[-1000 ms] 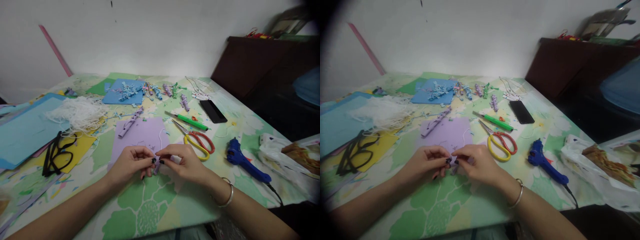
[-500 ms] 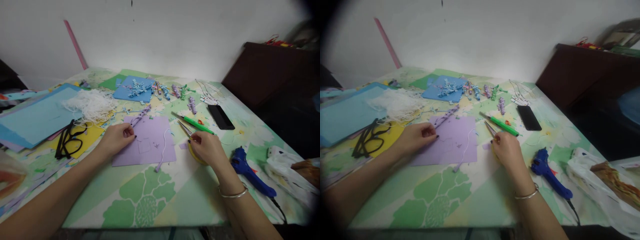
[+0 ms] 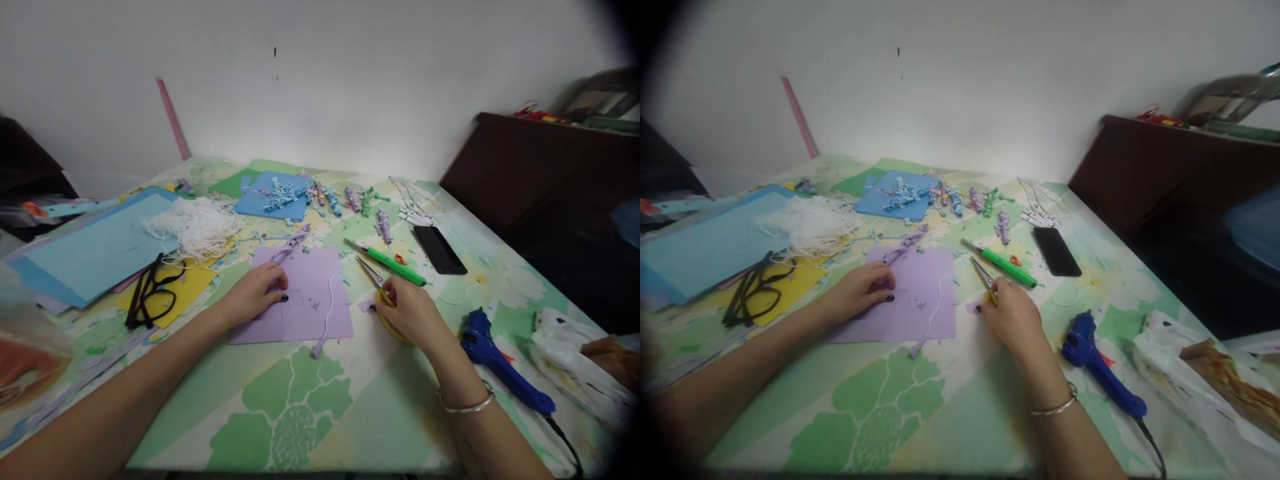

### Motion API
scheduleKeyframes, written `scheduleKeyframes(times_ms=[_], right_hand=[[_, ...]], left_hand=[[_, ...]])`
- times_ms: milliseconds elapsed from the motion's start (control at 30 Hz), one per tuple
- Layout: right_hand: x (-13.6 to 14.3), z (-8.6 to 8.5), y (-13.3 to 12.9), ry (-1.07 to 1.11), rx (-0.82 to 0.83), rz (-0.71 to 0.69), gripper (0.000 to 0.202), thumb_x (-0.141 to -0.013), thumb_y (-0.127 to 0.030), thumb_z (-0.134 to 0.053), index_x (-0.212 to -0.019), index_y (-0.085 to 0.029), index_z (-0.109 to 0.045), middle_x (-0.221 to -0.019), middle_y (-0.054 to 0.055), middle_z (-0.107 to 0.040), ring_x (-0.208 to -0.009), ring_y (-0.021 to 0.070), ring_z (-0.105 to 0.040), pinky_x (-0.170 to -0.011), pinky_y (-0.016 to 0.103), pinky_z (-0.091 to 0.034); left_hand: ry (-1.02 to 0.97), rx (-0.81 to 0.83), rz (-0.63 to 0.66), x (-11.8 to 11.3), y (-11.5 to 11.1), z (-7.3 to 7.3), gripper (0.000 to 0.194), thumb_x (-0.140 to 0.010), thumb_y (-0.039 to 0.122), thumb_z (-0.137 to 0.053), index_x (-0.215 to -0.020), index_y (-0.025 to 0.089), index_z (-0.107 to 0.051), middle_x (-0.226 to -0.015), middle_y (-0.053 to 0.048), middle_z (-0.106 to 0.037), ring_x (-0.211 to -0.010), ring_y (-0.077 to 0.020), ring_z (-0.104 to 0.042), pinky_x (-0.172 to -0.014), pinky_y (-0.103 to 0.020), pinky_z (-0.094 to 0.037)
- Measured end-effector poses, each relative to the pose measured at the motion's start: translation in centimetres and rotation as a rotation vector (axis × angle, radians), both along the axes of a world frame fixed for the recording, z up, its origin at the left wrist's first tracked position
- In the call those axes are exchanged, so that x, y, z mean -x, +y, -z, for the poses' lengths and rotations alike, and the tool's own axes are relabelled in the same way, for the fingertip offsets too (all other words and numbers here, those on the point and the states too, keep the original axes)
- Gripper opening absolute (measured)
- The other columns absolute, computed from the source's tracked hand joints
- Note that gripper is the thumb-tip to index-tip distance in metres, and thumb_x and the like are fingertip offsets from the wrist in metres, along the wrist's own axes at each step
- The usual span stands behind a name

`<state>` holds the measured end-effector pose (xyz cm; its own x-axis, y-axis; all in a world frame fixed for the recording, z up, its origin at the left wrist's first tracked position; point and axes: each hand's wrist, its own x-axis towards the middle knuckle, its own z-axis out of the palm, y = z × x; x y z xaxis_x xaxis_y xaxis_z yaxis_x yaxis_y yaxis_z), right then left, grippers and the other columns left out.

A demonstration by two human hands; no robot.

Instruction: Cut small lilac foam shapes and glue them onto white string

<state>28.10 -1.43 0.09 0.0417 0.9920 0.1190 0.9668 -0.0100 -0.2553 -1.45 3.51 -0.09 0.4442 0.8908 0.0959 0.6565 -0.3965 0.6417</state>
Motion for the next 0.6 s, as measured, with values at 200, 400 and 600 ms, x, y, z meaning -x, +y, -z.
scheduleKeyframes(times_ms=[200, 400, 600], right_hand=[[0.0, 0.4, 0.1, 0.104, -0.144, -0.038, 0.01, -0.074, -0.017, -0.061, -0.083, -0.015, -0.061, -0.071, 0.007, -0.061, -0.067, 0.0216, -0.056, -0.06, 0.03, -0.036], [2.1, -0.4, -0.9, 0.348, -0.367, -0.33, 0.014, -0.083, -0.014, -0.054, -0.094, -0.019, -0.062, -0.092, 0.008, -0.065, -0.086, 0.0208, -0.061, -0.075, 0.033, -0.047], [4.3, -0.1, -2.0, 0.507, -0.457, -0.57, 0.02, -0.085, -0.014, -0.055, -0.103, -0.021, -0.063, -0.094, 0.008, -0.065, -0.09, 0.02, -0.062, -0.077, 0.033, -0.052]], left_hand=[[-0.186, 0.108, -0.099, -0.2, -0.6, -0.4, 0.004, -0.069, 0.019, -0.066, -0.068, 0.02, -0.062, -0.06, 0.003, -0.055, -0.059, -0.0142, -0.048, -0.057, -0.024, -0.036], [-0.484, 0.305, -0.185, -1.3, -1.9, -1.9, 0.014, -0.071, 0.029, -0.067, -0.077, 0.017, -0.063, -0.062, -0.002, -0.066, -0.055, -0.0141, -0.06, -0.052, -0.023, -0.045], [-0.845, 0.633, -0.232, -4.8, -4.4, -2.2, 0.019, -0.066, 0.024, -0.076, -0.079, 0.015, -0.066, -0.069, -0.004, -0.072, -0.066, -0.0162, -0.069, -0.056, -0.022, -0.049]])
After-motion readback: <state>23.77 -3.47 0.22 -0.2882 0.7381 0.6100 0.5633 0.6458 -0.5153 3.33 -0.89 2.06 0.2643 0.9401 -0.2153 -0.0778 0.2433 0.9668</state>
